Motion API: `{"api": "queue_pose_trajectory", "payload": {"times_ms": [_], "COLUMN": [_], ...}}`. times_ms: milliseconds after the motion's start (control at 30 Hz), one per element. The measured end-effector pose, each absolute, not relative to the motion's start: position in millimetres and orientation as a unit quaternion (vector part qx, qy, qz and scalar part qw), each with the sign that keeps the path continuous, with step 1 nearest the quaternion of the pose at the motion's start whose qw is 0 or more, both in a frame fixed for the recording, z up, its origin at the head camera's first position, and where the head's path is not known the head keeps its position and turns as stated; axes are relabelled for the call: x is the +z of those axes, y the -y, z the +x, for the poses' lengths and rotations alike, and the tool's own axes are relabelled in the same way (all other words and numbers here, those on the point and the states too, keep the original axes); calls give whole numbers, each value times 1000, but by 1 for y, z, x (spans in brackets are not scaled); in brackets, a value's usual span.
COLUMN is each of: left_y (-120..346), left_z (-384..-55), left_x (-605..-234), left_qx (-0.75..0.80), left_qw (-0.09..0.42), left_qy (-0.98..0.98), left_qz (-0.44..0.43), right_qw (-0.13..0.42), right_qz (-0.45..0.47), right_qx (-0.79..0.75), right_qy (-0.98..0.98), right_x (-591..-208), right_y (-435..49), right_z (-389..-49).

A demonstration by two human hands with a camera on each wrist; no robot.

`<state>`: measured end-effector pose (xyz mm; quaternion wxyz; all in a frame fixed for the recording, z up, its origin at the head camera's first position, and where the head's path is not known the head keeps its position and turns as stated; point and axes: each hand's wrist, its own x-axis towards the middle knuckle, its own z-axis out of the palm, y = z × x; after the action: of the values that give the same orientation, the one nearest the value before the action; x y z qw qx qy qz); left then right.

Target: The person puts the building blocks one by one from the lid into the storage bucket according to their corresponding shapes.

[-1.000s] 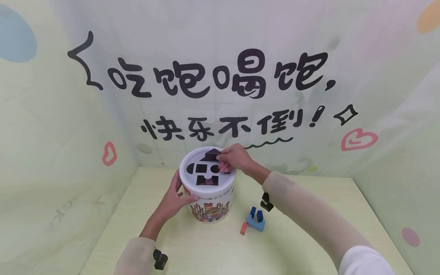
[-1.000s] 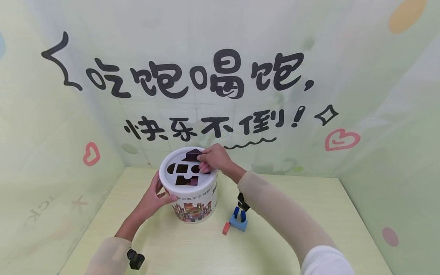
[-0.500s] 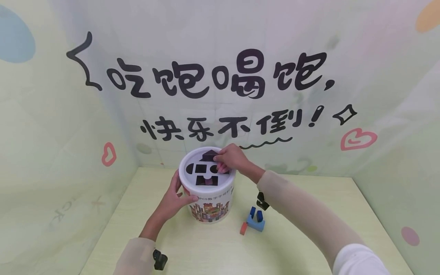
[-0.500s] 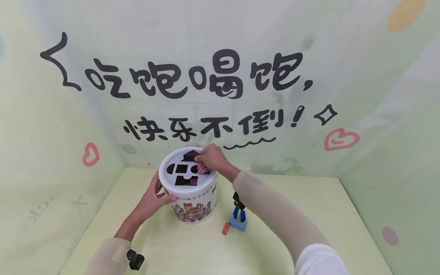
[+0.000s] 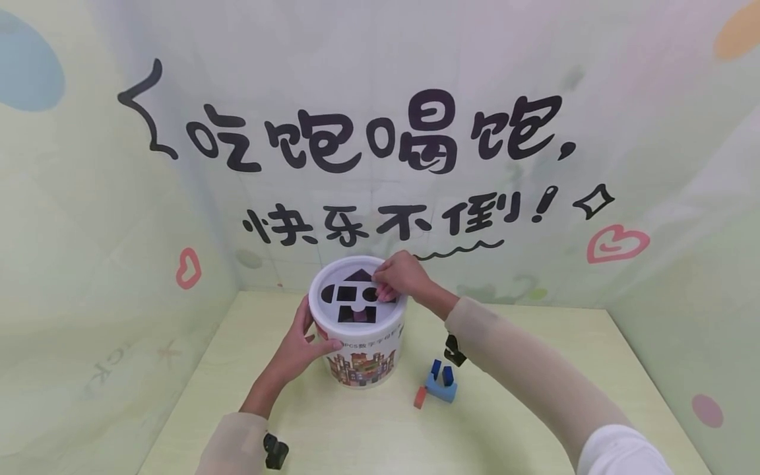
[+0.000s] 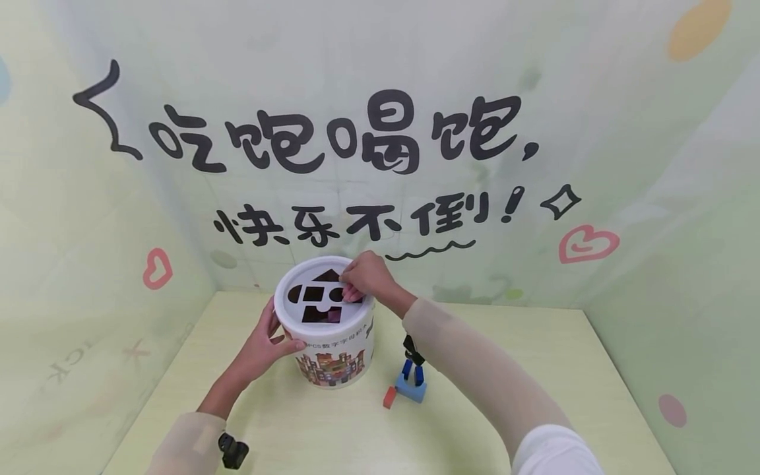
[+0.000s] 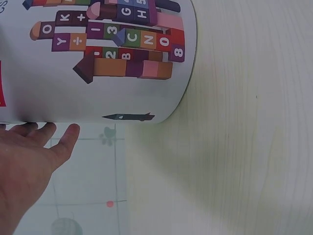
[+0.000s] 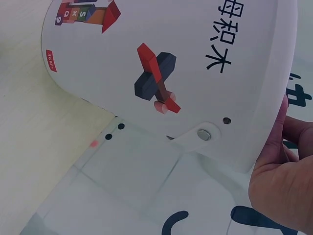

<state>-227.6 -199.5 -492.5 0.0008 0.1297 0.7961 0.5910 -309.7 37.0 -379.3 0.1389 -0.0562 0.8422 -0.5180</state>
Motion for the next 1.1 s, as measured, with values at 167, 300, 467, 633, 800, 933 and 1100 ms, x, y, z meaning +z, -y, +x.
{"api": "queue_pose_trajectory", "payload": {"times_ms": [167,300,467,633,800,933,1100], "left_y": [198,197,197,198,198,199,199], "left_z": [-227,-227,-228,-227,-226,-226,-227], "left_x": [-493,-492,-492,-492,-491,-492,-493], "left_qx": [592,591,593,592,591,591,592], "left_qw": [2,1,-1,-3,-3,-3,-3], "left_qy": [-796,-796,-794,-795,-796,-796,-795], "left_qz": [131,132,134,134,130,131,132], "right_qw": [138,137,130,133,126,123,116], "right_qz": [-51,-55,-55,-41,-37,-31,-26], "right_qx": [-516,-517,-529,-545,-553,-565,-570], "right_qy": [-844,-843,-837,-827,-823,-815,-813], "right_x": [-379,-378,-376,-380,-384,-385,-389], "right_y": [-38,-42,-53,-70,-86,-98,-111], "right_z": [-308,-307,-304,-303,-303,-302,-301]}}
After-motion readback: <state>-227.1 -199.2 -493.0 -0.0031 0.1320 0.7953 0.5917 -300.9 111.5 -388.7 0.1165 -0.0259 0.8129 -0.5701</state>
